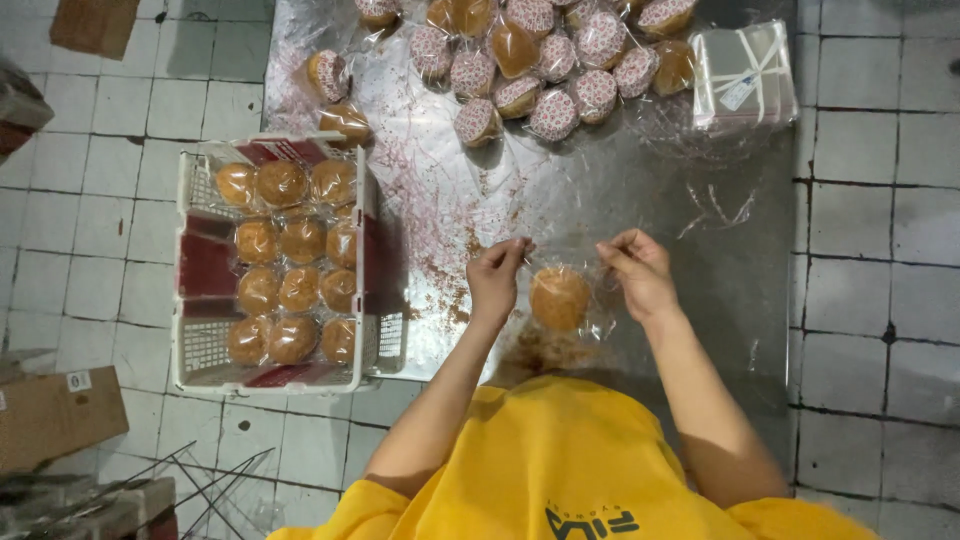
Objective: The person is individually bagging pieces of bread and then neatly arranging them into a plastic crate in a bakery setting.
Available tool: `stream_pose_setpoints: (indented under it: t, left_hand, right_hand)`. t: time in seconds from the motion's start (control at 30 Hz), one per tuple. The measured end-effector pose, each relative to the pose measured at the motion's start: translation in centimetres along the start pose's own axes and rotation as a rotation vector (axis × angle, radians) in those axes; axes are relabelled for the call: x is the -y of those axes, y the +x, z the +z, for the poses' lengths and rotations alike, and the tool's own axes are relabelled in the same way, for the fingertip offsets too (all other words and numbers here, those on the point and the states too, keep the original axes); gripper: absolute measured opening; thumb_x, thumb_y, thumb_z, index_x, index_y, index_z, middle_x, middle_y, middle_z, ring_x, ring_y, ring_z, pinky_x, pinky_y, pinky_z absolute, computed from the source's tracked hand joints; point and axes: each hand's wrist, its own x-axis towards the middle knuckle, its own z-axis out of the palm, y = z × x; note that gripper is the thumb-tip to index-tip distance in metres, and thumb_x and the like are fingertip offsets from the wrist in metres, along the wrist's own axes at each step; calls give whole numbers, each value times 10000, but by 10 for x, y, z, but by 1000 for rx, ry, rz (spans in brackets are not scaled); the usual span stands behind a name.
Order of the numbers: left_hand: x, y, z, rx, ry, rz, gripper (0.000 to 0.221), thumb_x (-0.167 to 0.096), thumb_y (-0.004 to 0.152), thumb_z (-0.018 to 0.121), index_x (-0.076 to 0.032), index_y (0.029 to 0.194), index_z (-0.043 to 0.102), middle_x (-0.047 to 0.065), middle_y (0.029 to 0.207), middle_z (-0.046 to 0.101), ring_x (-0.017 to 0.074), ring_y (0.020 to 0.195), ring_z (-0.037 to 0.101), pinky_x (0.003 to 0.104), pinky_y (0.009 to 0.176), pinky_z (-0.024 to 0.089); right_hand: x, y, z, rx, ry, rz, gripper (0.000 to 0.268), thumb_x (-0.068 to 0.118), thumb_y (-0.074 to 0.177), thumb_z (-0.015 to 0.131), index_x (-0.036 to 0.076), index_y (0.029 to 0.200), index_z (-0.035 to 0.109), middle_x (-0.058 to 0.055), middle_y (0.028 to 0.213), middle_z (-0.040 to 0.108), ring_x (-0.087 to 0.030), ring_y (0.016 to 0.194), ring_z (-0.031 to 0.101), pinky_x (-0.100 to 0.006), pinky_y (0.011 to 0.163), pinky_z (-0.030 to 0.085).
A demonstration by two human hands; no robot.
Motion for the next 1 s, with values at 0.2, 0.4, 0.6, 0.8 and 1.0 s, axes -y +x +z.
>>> stream_pose_setpoints:
  t: [0.2,0.4,0.6,0.8,1.0]
  left_hand:
    - [141,38,-18,-85,567,-233,130,-324,864,764,-210,819,809,66,734,739,288,810,734,397,778,571]
    - [171,30,-28,-189,-328,-1084,715,-304,795,908,32,1326,567,282,1230,615,385,987,706,489,720,665]
    - [34,53,-111,-105,-905,-644,384,-220,900,784,-181,1216,570,158,1290,657,398,1059,698,618,901,570]
    - [-67,74,-272,-305,211,290,805,-130,729,844,-96,1432,454,182,1473,490,352,1390,409,533,1172,339]
    - [-17,139,-411,-308,1539,665,609,-211,746,895,-188,1301,645,148,1452,543,392,1382,467,524,1150,365]
  right_hand:
    - [-147,61,-56,-162,-295,357,147,153,889,809,141,922,666,1,772,667,-135,678,619,-326,612,478]
    - [-137,29,-16,-51,-66,725,601,159,866,794,62,1404,543,49,780,602,-77,493,507,-211,413,434]
    - [-33,117,97,372,-736,346,192,89,964,680,50,1127,773,-166,1051,753,-306,1001,712,-434,920,525]
    - [-20,246,213,273,-1559,-909,639,347,818,878,79,1358,667,-269,1352,541,-529,1166,545,-700,952,413]
    - [-55,249,226,383,-1966,-325,773,402,905,754,105,1564,480,-358,1468,335,-619,1278,436,-694,899,506]
